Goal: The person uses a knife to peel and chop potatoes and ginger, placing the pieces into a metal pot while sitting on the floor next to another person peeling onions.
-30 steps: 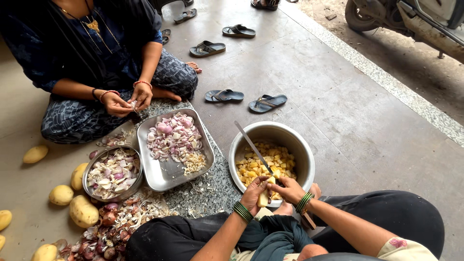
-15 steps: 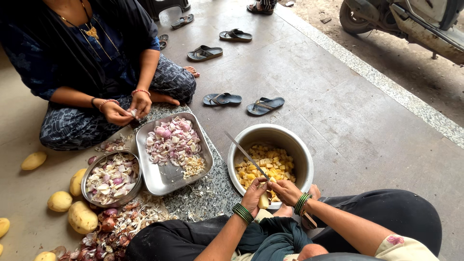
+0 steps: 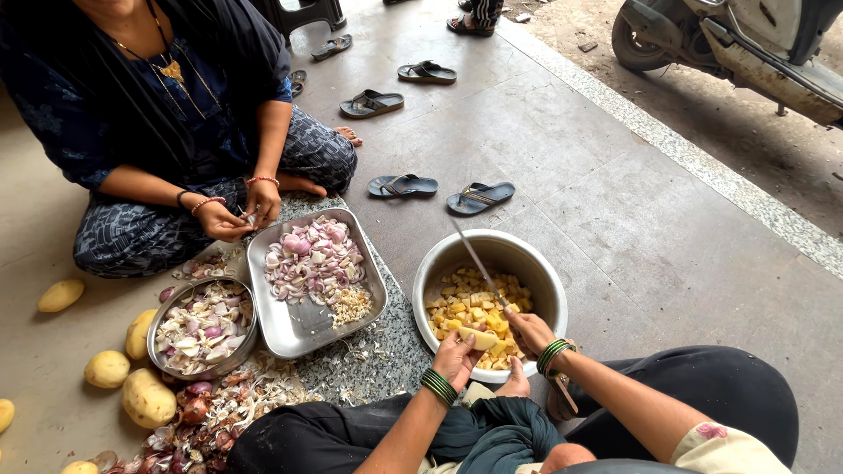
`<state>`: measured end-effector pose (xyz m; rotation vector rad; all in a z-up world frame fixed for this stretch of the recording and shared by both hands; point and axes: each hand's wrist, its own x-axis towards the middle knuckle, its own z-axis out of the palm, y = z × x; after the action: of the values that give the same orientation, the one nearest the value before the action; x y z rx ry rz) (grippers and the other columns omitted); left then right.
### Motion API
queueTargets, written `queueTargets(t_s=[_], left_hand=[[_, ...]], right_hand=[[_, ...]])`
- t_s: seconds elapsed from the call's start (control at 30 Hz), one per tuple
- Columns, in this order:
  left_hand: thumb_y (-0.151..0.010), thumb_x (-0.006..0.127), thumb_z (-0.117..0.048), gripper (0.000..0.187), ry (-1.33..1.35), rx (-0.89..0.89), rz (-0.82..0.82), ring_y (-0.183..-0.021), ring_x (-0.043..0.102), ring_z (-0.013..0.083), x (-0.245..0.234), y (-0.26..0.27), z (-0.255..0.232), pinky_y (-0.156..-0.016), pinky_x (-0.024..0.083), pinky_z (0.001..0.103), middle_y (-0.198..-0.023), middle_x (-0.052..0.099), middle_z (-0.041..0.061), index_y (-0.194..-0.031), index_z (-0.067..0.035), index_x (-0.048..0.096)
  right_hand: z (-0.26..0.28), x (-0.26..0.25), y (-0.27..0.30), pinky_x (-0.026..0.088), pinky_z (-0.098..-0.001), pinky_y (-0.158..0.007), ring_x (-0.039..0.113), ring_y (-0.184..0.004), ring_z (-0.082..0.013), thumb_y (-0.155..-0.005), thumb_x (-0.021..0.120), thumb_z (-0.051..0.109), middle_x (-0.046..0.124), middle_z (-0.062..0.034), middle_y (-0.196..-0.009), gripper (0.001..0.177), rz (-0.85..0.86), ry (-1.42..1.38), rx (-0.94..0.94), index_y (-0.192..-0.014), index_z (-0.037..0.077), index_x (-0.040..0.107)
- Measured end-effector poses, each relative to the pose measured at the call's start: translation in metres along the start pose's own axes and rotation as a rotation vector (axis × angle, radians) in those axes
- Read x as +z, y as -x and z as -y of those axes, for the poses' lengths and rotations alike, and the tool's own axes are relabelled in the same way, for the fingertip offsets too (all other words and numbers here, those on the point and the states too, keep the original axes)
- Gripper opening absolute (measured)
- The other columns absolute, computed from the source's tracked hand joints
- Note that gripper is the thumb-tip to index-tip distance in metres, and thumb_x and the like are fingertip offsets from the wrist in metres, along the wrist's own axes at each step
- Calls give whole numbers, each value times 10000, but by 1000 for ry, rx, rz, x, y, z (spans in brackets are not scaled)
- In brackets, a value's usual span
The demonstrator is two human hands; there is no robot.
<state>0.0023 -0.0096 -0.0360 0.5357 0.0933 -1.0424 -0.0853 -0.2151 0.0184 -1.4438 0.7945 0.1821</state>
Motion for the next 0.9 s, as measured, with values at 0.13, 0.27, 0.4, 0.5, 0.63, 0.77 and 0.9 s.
queueTargets(t_s=[0.13, 0.27, 0.4, 0.5, 0.63, 0.77, 0.9], left_hand=[[-1025, 540, -94, 390, -43, -18, -40, -1169, 650, 276, 3, 4, -2, -1020, 581, 428, -1313, 605, 165, -1414, -62, 527], [-979, 546, -155, 440, -103, -25, -31, -1128, 649, 230, 20, 17, -10, -928, 599, 404, -1285, 616, 114, -1414, -111, 496], [-1022, 581, -220, 432, -165, -22, -44, -920, 651, 176, 20, 17, -11, -772, 588, 327, -1149, 629, 110, -1406, -56, 470], [-1060, 597, -220, 409, -207, 41, 46, -767, 591, 120, 18, 17, -4, -631, 517, 259, -1050, 615, 61, -1390, -7, 483], [-1055, 576, -184, 377, -342, 124, 109, -752, 566, 75, 32, 23, 2, -639, 506, 199, -966, 616, 25, -1392, -15, 560], [-1044, 563, -172, 352, -317, 54, 84, -840, 614, 56, 49, 35, -1, -661, 521, 197, -1007, 647, -1, -1352, 0, 577], [-1038, 566, -158, 356, -305, 67, 116, -791, 602, 56, 58, 42, -3, -625, 515, 195, -1014, 654, 3, -1359, -5, 579]], right_hand=[[6, -5, 0, 185, -276, -335, 254, -356, -67, -990, 517, 588, 326, 79, -490, 519, -58, -121, 36, -715, 149, 480], [10, -3, 0, 255, -266, -350, 353, -370, -76, -914, 730, 420, 429, 61, -487, 349, -152, 41, -47, -832, 96, 631], [15, 6, 18, 328, -273, -353, 439, -385, -112, -822, 851, 344, 525, -19, -548, 387, -105, 146, -69, -921, 60, 608], [17, 25, 34, 440, -281, -434, 527, -507, -112, -670, 887, 412, 606, -8, -721, 538, 56, 300, -162, -1031, 108, 629], [22, 42, 54, 537, -337, -669, 654, -747, -204, -568, 961, 591, 670, -102, -824, 774, 13, 778, -450, -994, 29, 642], [32, 43, 62, 559, -373, -699, 687, -767, -254, -478, 986, 578, 679, -157, -818, 843, -74, 798, -496, -954, 0, 600], [28, 43, 61, 563, -360, -689, 694, -762, -247, -458, 1005, 560, 677, -165, -814, 856, -73, 776, -547, -926, -11, 572]])
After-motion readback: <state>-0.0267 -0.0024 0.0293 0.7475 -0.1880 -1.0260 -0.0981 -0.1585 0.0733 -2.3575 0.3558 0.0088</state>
